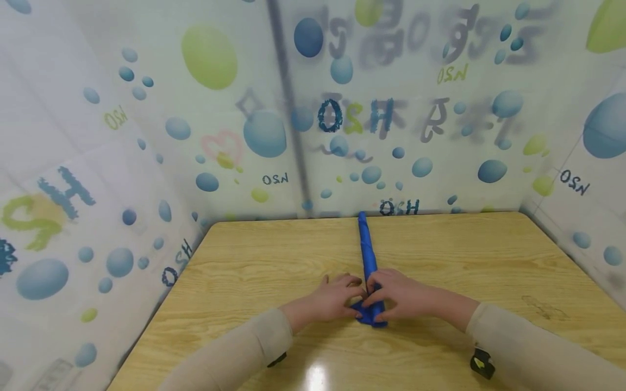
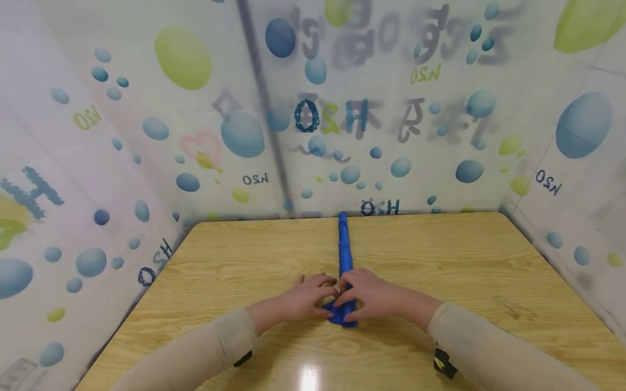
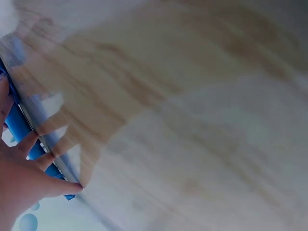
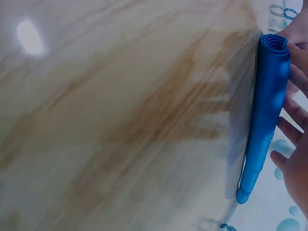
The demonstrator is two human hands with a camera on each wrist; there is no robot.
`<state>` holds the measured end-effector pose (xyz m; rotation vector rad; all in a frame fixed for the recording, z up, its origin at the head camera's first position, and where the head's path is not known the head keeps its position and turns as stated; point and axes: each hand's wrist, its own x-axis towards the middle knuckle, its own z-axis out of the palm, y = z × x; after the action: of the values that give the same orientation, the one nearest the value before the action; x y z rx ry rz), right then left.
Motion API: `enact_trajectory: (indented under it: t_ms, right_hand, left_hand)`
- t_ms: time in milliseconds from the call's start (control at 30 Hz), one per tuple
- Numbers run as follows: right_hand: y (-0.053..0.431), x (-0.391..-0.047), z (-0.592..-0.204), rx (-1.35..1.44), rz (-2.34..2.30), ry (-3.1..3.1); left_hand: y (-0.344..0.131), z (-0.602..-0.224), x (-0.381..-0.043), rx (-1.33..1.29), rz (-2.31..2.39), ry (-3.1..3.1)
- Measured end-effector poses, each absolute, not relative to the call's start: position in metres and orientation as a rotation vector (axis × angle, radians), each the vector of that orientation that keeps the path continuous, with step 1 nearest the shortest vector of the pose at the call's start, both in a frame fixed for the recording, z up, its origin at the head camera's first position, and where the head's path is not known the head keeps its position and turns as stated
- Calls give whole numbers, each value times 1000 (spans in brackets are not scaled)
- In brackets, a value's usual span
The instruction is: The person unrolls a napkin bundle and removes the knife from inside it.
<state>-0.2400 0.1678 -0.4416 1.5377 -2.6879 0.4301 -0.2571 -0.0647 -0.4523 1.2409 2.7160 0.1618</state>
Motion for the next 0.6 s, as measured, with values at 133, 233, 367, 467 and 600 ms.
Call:
enact_trajectory:
  t_ms: [133, 233, 367, 467, 600]
  right_hand:
    - [172, -241, -444, 1560, 429, -2644]
    - [175, -240, -444, 1546, 446, -2659]
    - [180, -239, -444, 1520, 484, -2704]
    - [182, -237, -442, 1496, 532, -2739]
    - [186, -234, -441, 1472, 574, -2744]
  left_hand:
    - [-66, -452, -256, 1265, 129, 2701]
    - [-68, -452, -254, 1278, 94, 2688]
    - [-69, -453, -254, 1290, 30, 2678]
    - [-69, -455, -255, 1293, -6, 2676]
    - [-68, -455, -255, 1284, -33, 2667]
